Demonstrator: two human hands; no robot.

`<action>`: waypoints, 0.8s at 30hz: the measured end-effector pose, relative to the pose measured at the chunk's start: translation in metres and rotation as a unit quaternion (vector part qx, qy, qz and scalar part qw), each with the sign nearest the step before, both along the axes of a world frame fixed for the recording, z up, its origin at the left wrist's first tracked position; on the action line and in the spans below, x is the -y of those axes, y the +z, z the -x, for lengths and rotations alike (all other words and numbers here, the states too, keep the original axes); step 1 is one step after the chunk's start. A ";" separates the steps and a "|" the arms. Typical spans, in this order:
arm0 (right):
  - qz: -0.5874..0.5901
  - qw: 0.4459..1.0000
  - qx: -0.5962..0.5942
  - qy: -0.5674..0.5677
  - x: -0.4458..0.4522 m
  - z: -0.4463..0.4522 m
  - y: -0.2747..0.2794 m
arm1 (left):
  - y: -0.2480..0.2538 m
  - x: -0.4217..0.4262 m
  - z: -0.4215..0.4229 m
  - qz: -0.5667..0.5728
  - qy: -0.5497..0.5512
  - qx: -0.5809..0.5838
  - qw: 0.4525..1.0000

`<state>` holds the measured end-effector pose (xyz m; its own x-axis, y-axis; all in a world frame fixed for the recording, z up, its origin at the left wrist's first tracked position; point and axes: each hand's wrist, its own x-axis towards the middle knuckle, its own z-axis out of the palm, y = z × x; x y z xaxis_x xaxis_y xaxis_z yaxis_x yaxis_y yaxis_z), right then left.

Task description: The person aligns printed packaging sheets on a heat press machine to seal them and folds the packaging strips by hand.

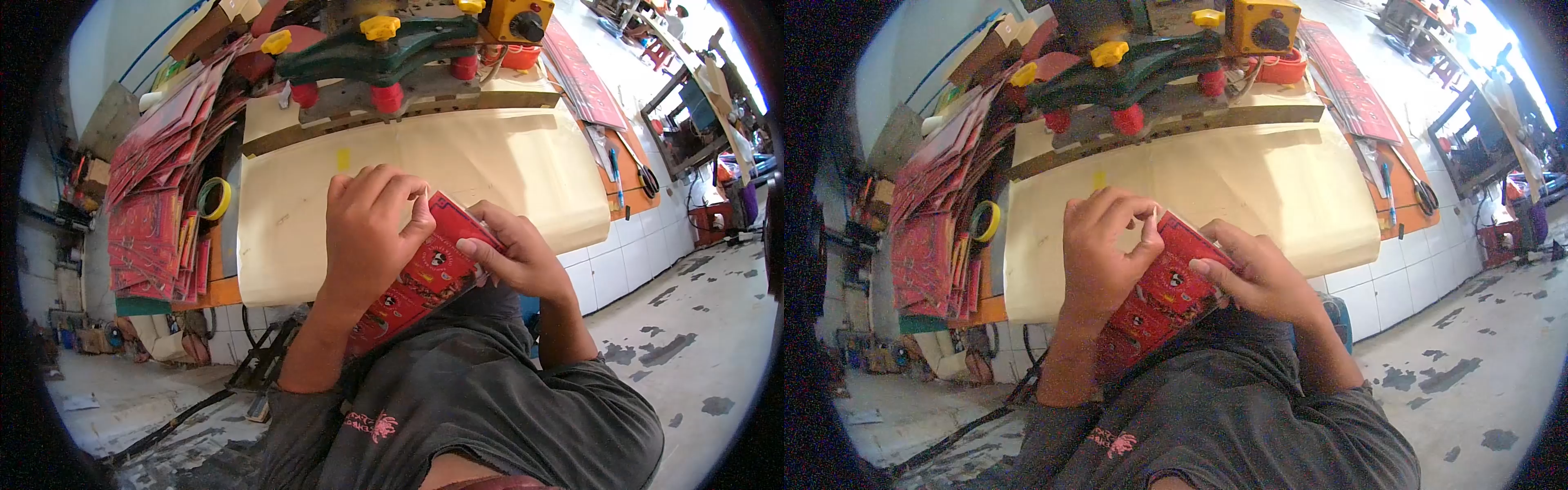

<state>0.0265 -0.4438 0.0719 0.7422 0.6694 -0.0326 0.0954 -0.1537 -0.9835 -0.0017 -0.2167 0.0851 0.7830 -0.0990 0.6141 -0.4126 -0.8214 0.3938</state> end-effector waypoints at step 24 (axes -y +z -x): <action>0.028 0.999 0.013 0.018 -0.011 0.003 0.008 | -0.007 0.010 0.004 -0.010 0.072 0.012 0.997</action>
<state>0.0240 -0.4327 0.0796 0.7191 0.6931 -0.0507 0.1281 -0.2040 -0.9706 -0.0056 -0.2265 0.0784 0.7751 0.0020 0.6319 -0.2984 -0.8803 0.3689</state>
